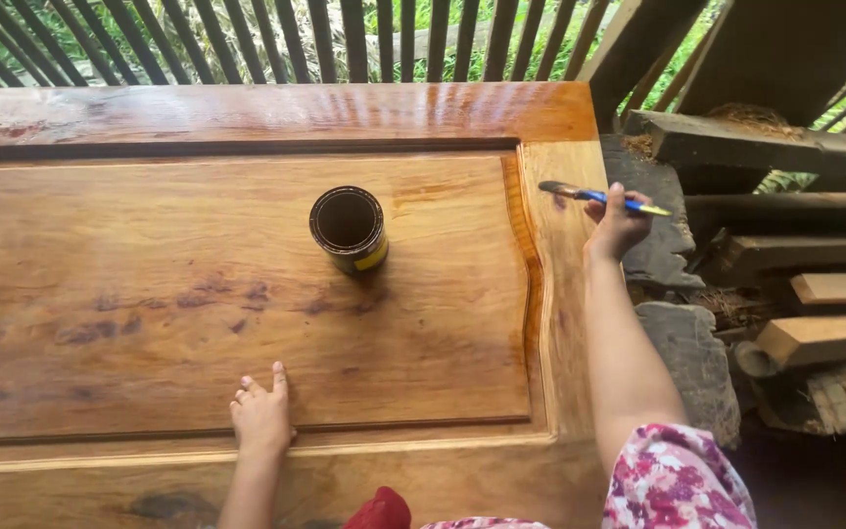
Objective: Applying varnish or wood stain to a wooden door using a brush.
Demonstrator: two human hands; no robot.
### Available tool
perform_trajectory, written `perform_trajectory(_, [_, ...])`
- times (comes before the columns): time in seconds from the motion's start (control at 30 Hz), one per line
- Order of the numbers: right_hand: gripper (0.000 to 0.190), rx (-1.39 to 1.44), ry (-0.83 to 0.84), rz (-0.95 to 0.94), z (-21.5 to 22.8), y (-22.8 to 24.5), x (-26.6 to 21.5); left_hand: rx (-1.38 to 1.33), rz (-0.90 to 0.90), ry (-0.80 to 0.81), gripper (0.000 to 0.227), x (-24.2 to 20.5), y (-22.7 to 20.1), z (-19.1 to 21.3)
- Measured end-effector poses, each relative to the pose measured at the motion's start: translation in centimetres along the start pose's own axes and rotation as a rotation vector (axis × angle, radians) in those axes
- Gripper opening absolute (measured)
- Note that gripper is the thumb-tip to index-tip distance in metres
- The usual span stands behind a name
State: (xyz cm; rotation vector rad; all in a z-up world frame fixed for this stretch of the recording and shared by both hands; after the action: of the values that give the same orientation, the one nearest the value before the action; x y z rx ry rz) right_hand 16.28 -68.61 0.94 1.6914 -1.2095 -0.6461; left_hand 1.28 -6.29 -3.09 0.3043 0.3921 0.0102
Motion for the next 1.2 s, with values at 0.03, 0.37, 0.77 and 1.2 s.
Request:
perform_trajectory(0.03, [0.022, 0.0, 0.009, -0.009, -0.8, -0.8, 1.2, -0.001, 0.011, 0.006, 0.126, 0.0, 0.0, 0.0])
perform_trajectory(0.37, [0.024, -0.497, 0.41, 0.573, -7.9, -2.2, 4.5, 0.079, -0.009, 0.002, 0.124, -0.4, -0.4, 1.0])
perform_trajectory(0.77, [0.018, -0.646, 0.461, 0.427, 14.8, 7.3, -9.1, 0.1, -0.076, -0.048, 0.126, -0.3, 0.1, 0.6])
perform_trajectory(1.2, [0.016, -0.83, 0.287, 0.031, 21.4, 18.7, -17.2, 0.087, -0.125, -0.064, 0.127, -0.5, 0.2, 1.6])
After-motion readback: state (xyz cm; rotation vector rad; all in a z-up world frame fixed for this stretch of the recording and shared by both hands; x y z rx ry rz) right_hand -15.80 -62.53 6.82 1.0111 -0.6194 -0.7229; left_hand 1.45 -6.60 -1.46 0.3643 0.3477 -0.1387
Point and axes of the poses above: each hand's wrist, its own x-axis towards the middle knuckle, its own z-axis out of the back of the hand, y = z × x, the point moved 4 cm from there along x, towards the middle knuckle, and after that the axes turned 8 degrees about -y, right-handed, at the moved point
